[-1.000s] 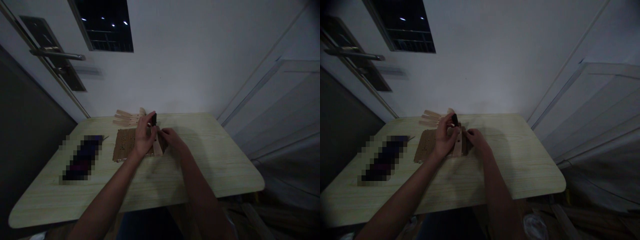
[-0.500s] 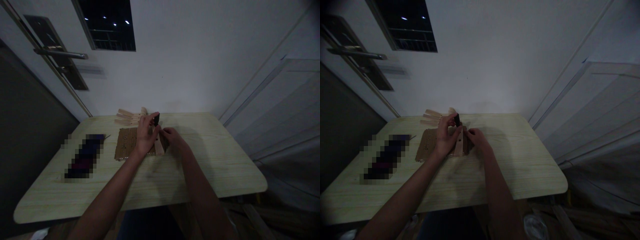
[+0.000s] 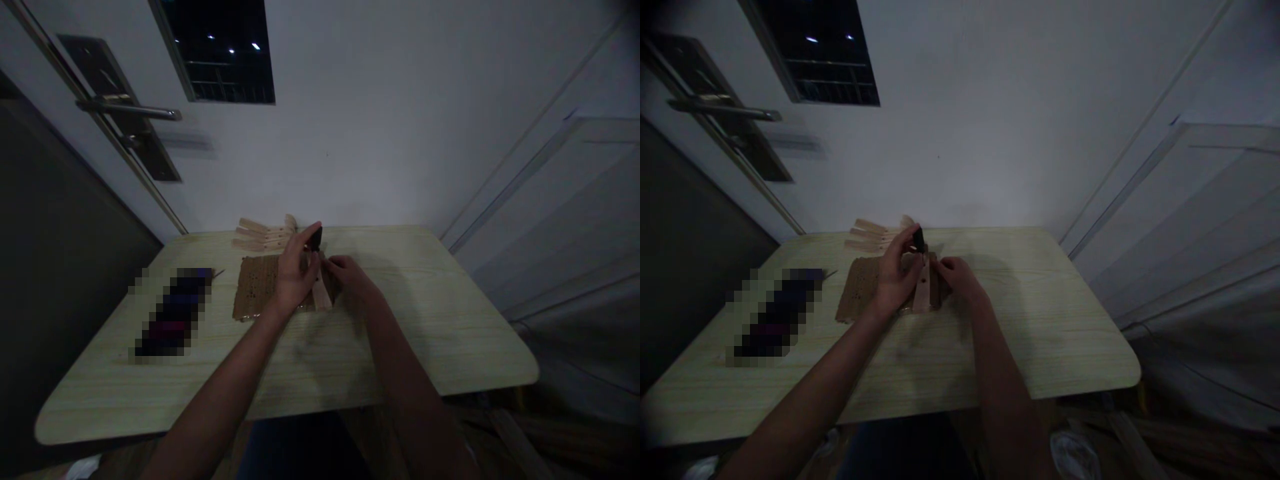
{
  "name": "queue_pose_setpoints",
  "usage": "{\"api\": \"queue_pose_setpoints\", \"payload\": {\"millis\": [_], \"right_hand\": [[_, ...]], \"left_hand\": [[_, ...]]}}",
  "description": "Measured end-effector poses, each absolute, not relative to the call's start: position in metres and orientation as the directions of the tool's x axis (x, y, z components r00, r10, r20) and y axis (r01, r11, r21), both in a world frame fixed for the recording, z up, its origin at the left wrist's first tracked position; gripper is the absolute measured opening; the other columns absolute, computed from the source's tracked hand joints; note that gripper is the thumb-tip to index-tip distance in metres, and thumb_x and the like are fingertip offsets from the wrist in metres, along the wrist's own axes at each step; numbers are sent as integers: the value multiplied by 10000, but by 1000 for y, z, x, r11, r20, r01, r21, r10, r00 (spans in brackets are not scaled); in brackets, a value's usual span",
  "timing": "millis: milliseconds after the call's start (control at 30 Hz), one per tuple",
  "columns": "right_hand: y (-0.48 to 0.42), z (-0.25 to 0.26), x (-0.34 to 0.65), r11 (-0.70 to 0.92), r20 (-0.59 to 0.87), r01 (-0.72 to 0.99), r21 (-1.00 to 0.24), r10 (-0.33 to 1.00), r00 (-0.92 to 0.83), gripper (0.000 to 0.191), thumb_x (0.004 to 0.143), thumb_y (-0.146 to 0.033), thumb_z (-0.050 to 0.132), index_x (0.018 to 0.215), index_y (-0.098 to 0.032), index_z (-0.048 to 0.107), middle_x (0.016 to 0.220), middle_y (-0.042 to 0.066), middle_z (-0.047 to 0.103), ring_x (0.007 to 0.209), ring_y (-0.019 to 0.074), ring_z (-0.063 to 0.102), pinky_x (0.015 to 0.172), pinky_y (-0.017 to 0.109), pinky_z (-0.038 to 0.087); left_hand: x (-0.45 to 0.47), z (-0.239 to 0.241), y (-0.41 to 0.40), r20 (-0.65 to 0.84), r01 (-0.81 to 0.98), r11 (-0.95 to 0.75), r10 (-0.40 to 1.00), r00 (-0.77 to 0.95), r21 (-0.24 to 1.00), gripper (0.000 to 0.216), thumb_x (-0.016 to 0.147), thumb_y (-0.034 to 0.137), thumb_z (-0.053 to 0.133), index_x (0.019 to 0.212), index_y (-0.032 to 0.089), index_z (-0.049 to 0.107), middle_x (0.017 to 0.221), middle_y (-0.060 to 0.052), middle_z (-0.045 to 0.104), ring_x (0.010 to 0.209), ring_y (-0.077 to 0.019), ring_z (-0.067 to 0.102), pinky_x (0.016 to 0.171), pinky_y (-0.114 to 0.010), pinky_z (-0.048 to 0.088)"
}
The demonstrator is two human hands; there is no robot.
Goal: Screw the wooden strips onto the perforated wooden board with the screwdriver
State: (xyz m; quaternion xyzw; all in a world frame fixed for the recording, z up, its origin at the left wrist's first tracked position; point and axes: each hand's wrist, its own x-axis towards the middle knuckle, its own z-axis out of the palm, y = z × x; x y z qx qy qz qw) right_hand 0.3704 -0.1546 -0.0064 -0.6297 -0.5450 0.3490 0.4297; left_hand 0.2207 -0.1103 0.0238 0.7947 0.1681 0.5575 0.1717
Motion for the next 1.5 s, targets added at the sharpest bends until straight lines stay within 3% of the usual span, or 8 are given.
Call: {"api": "queue_pose_setpoints", "payload": {"millis": [267,533,633,800,900,1200,1400,1500], "right_hand": [[-154,-6,371,-32,35,409,-912,987,157,427,810,-548,505,583,-189,461,555,-34,393,540,93,352,492,255,235],[-153,-9,371,-42,23,380,-924,986,164,430,806,-557,505,597,-182,490,554,-25,432,545,96,375,491,251,257],[-153,-10,372,-43,17,377,-925,988,155,411,807,-539,509,602,-183,498,557,-28,432,544,96,365,497,255,260],[-154,-9,371,-21,57,410,-912,982,178,412,815,-528,511,582,-189,475,555,-31,412,539,94,347,503,260,253],[-154,-7,371,-30,36,399,-916,987,156,420,817,-540,506,592,-187,486,563,-28,417,538,96,352,501,262,253],[-153,-9,372,-30,35,394,-919,987,158,434,801,-574,506,603,-187,491,552,-38,397,535,96,349,495,261,248],[-156,-6,370,-53,19,392,-918,984,177,431,808,-568,506,606,-187,480,549,-40,404,523,92,356,488,257,250],[-157,-5,370,-59,6,383,-922,986,165,439,814,-578,505,617,-185,493,555,-40,403,519,93,362,485,258,254]], "left_hand": [[222,21,-107,832,140,-879,477,285,456,453,895,234,602,1333,264,492,1050,-46,589,888,-153,548,804,-310,516],[220,18,-110,798,32,-853,500,336,521,497,958,301,472,1441,270,357,1311,-88,568,1084,-187,596,958,-375,502],[220,19,-110,796,6,-852,493,351,524,438,966,271,444,1403,269,411,1265,-82,591,1058,-173,603,953,-365,507],[222,23,-108,823,101,-869,493,283,485,437,883,240,615,1307,271,516,1144,-62,568,993,-169,559,871,-338,525],[222,22,-106,826,124,-868,495,268,480,442,877,212,620,1303,280,520,1072,-47,567,903,-149,546,815,-310,526],[221,19,-108,811,38,-867,480,334,497,436,983,327,421,1414,271,393,1329,-88,554,1103,-188,570,943,-354,486],[221,22,-107,823,115,-868,494,281,482,426,893,302,611,1305,274,507,1162,-65,559,1006,-177,544,861,-337,509],[222,21,-106,823,111,-868,495,279,484,410,888,264,615,1285,284,516,1084,-49,561,923,-158,534,799,-304,513]]}}
